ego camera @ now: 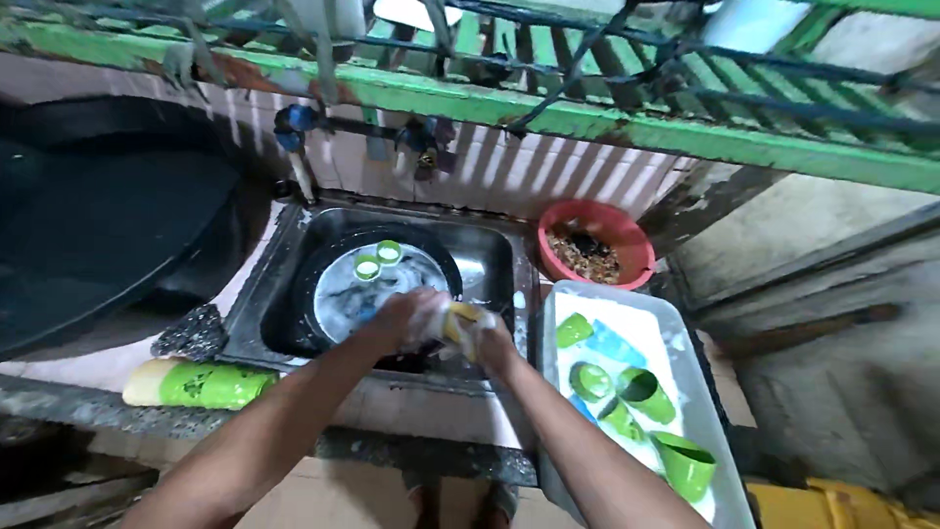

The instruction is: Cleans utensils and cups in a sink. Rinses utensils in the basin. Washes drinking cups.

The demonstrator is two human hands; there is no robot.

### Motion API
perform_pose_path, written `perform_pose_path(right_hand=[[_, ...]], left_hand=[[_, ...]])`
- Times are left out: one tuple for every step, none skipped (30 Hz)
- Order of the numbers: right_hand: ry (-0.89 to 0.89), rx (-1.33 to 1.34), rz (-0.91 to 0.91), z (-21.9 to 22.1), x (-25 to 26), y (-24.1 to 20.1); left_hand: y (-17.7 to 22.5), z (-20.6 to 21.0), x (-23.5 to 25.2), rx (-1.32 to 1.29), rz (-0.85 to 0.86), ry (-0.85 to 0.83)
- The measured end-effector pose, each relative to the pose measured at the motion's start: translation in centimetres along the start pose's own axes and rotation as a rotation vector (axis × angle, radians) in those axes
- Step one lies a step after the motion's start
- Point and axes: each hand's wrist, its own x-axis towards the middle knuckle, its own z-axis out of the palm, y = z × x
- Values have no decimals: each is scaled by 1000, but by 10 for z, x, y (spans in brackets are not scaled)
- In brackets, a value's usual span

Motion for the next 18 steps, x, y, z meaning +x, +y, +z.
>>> perform_pose_path(right_hand=[[37, -229, -67, -16, -9, -13], [70, -440, -117, -40, -17, -26], [119, -602, -115, -67, -27, -39], [194, -733, -67, -95, -38, -52], [269, -851, 32, -123, -46, -61], [308, -980, 153, -152, -48, -63], [309, -1104, 260, -179, -46, -61], [268, -1210, 355, -203, -41, -56], [208, -1288, 432, -222, -36, -47], [138, -1328, 476, -240, -29, -30], [84, -1311, 472, -259, -21, -6], [48, -1256, 455, -273, -14, 18], [18, -1165, 436, -281, -12, 35], [4, -1025, 416, -285, -15, 44], [12, -870, 388, -286, -19, 48], [42, -734, 355, -285, -24, 50], [97, -608, 317, -281, -30, 48], [154, -491, 286, -277, -39, 42]], left_hand=[[-14, 4, 1, 17, -78, -6], [-27, 7, 6, 53, -145, -9], [-29, 7, 12, 76, -192, -5], [-19, 5, 19, 68, -201, 27], [5, 3, 27, 19, -161, 98], [42, 1, 36, -68, -97, 188], [84, 2, 47, -192, 0, 289], [129, 4, 60, -332, 77, 311], [171, 10, 72, -457, 112, 265], [205, 21, 87, -508, 87, 178], [234, 29, 103, -479, -15, -8], [254, 39, 120, -387, -134, -184], [266, 51, 134, -301, -236, -300], [271, 64, 145, -244, -302, -346], [271, 75, 154, -197, -340, -355], [270, 81, 161, -162, -373, -356], [268, 84, 166, -144, -412, -368], [268, 82, 168, -149, -470, -392]])
